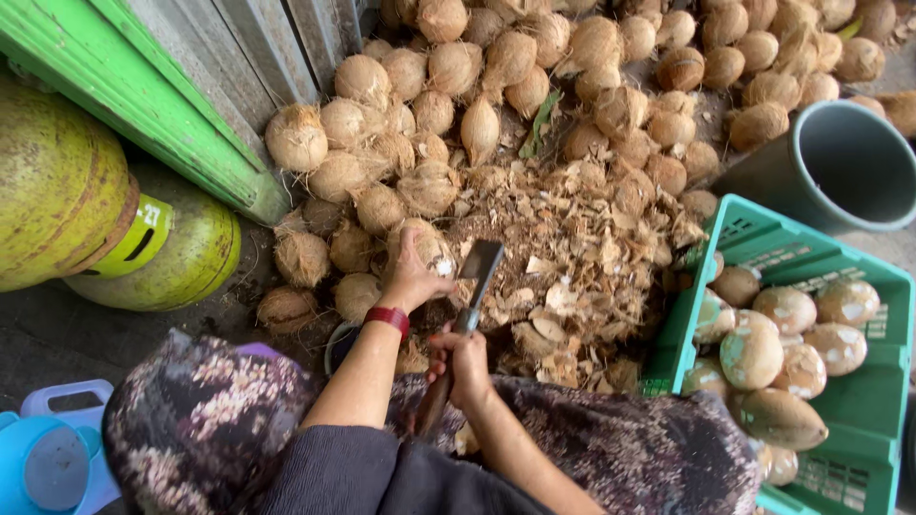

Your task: The person sits on the ground and uses a long metal tool to peel the husk off a coconut. They repeatedly strike and scrape the coconut to remove the outer layer, then place the peeled coconut into a green crate.

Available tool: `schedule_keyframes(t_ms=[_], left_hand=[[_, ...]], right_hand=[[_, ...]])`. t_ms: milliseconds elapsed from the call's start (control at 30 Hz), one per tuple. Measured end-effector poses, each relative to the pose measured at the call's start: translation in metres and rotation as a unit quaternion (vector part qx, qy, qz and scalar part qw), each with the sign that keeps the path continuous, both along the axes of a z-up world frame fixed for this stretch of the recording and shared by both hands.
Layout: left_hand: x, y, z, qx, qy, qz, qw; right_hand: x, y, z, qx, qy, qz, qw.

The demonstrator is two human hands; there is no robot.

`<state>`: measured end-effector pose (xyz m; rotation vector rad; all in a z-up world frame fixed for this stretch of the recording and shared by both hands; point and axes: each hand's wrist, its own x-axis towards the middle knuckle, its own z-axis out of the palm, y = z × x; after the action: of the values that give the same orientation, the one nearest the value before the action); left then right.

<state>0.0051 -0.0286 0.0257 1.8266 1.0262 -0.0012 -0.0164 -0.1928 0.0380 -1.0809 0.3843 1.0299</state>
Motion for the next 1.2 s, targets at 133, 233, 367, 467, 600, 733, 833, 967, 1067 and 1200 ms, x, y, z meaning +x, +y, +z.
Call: schedule_keyframes(t_ms=[133,233,367,467,600,733,833,967,1067,1200], left_hand=[[0.010,0.009,0.006,0.073,-0.049,-0.057,0.995],[0.011,0.010,0.017,0.022,0.029,-0.062,0.997],[0.019,0.009,0.032,0.000,0.093,-0.056,0.994],[0.013,0.006,0.026,-0.017,0.049,-0.041,0.998],[-0.003,0.003,0.007,0.004,-0.099,0.003,0.995],[-0.013,-0.004,-0.006,0.047,-0.048,-0.037,0.997],[-0.011,-0.008,0.004,0.027,0.011,-0.034,0.999],[-0.009,-0.016,0.016,-0.010,0.026,-0.032,0.999],[-0.004,-0.012,0.016,-0.001,0.045,-0.036,0.998],[-0.011,-0.004,0.002,-0.098,-0.098,0.001,0.990]], right_hand=[[-0.010,0.015,-0.027,-0.077,-0.062,-0.015,0.995],[-0.009,0.013,-0.051,-0.109,-0.091,0.004,0.990],[0.005,-0.001,-0.066,-0.136,-0.122,0.090,0.979],[0.016,-0.015,-0.068,-0.132,-0.150,0.151,0.968],[0.034,-0.019,-0.055,-0.140,-0.178,0.180,0.957],[0.043,-0.035,-0.017,-0.211,-0.272,0.238,0.908],[0.038,-0.050,0.016,-0.187,-0.358,0.230,0.886],[0.023,-0.051,0.017,-0.161,-0.421,0.203,0.869],[0.026,-0.037,-0.005,-0.198,-0.323,0.224,0.898],[0.038,-0.037,-0.015,-0.207,-0.250,0.252,0.912]])
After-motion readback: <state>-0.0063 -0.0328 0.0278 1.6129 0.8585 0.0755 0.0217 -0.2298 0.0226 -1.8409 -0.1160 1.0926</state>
